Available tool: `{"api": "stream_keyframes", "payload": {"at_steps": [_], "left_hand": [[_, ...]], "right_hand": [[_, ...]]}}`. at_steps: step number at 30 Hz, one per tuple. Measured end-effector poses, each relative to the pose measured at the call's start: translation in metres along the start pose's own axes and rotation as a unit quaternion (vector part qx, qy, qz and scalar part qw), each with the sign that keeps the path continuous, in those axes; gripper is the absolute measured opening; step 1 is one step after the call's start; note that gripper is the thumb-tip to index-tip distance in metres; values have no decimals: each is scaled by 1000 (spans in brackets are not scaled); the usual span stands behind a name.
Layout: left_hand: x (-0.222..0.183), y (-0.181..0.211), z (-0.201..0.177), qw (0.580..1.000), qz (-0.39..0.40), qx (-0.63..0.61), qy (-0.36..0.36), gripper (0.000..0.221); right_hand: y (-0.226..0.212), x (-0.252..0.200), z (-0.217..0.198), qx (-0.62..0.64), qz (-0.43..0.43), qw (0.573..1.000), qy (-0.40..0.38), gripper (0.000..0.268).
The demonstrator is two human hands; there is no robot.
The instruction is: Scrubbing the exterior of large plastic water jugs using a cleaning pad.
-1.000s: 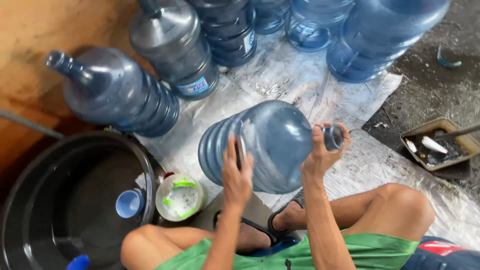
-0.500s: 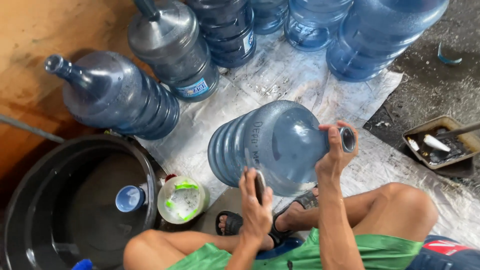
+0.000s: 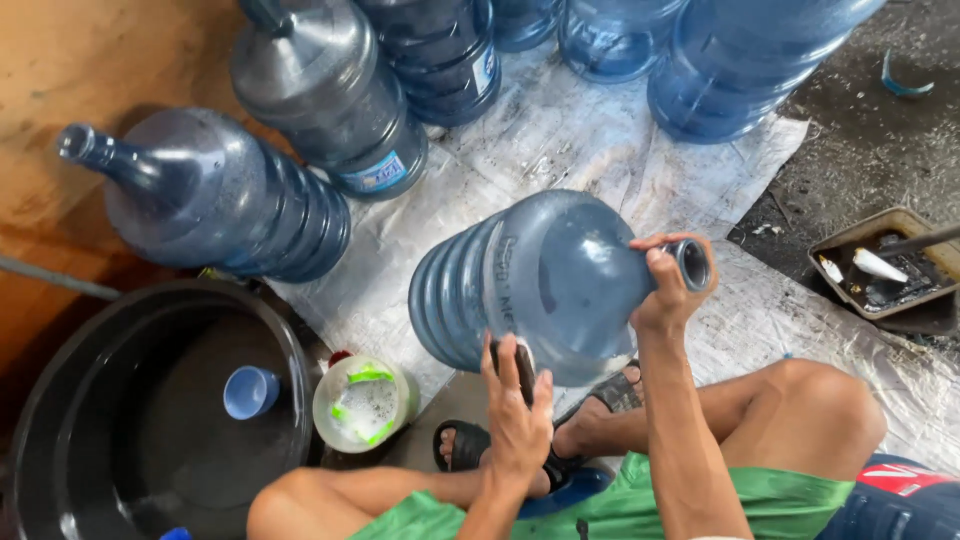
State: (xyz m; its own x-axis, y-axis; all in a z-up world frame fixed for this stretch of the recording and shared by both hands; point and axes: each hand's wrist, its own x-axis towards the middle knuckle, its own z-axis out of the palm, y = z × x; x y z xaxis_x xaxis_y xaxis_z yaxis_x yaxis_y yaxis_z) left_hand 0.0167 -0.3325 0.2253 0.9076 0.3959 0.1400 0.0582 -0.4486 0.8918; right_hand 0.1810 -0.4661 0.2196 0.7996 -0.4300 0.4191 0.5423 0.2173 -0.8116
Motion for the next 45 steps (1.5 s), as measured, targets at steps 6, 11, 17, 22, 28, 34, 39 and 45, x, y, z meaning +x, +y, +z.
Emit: {"api": "stream_keyframes", "payload": {"at_steps": [6,11,17,22,28,34,39,45], "left_hand": [[145,17,-34,991,18,115,-62,53],[82,38,-30,986,58,152,19,55],[90,33,-33,966,92,242,22,49],[134,14,-38,973,3,229,-2,57],[34,26,-28,893,246,375,49,46],[121,5,-58,975,12,223,0,56],[12,19,-33,931,187,313,10,56],[87,15,-53,991,26,108,79,68]], "right_hand": [[-25,-29,11,56,14,994,-88,26],[1,-7,18,12,-28,998,-56,21],[-22,-18,34,55,41,991,-114,22],[-20,-26,55,41,-19,994,-98,24],[-11,-12,64,10,-22,995,-94,20],[-30,-37,73,19,10,990,-138,23],[-20,-21,75,24,19,992,-125,23],[-25,-20,46,27,27,983,-182,26]]}}
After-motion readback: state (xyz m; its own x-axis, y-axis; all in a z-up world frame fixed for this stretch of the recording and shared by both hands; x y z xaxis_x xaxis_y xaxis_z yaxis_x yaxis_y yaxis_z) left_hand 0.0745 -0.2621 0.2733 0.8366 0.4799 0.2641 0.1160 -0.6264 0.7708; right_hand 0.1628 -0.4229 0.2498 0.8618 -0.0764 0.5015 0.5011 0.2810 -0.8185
